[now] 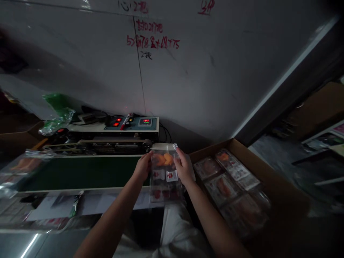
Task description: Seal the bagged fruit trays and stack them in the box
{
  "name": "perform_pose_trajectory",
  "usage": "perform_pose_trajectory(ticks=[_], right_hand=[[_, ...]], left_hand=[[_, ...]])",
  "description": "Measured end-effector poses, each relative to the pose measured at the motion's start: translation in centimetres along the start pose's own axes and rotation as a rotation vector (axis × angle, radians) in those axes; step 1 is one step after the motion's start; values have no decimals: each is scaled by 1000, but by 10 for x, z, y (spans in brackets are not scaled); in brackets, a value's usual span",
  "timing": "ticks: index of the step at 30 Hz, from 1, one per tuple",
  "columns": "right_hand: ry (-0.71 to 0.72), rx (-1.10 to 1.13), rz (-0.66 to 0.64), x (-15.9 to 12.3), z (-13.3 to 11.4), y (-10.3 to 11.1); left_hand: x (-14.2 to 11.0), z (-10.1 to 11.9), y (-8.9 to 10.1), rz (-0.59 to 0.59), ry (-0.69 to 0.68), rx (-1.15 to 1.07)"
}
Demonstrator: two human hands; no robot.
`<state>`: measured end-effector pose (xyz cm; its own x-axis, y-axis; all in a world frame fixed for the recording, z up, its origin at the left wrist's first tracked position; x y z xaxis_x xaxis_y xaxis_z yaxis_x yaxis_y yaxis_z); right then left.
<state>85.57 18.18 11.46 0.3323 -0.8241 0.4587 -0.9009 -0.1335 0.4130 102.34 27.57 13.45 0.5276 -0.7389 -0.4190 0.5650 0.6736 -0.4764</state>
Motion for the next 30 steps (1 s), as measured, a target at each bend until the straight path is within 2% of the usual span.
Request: perform_pose_trajectory(ticks=[6, 13, 18, 30], right_hand=[[-17, 61, 19, -5, 8, -12], [37, 27, 25, -5, 7, -12], [17, 26, -9, -5, 9, -12], [-34, -22, 49, -2, 13, -26]], left_hand=[[17, 9, 1, 42, 80, 27], [20, 13, -2, 77, 3, 47], [19, 18, 1, 97, -63, 65], [32, 15, -2, 212, -41, 25]])
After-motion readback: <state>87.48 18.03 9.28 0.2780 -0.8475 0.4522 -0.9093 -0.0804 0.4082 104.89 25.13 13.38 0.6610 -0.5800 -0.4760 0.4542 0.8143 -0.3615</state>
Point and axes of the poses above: each hand's wrist, its own x-axis towards the middle knuckle, its own y-axis out of the back of the hand, z = x × y, the point moved 2 cm from there along x, towards the middle knuckle, and after that the axes turned 5 degrees about -x, right-handed, at the moved point
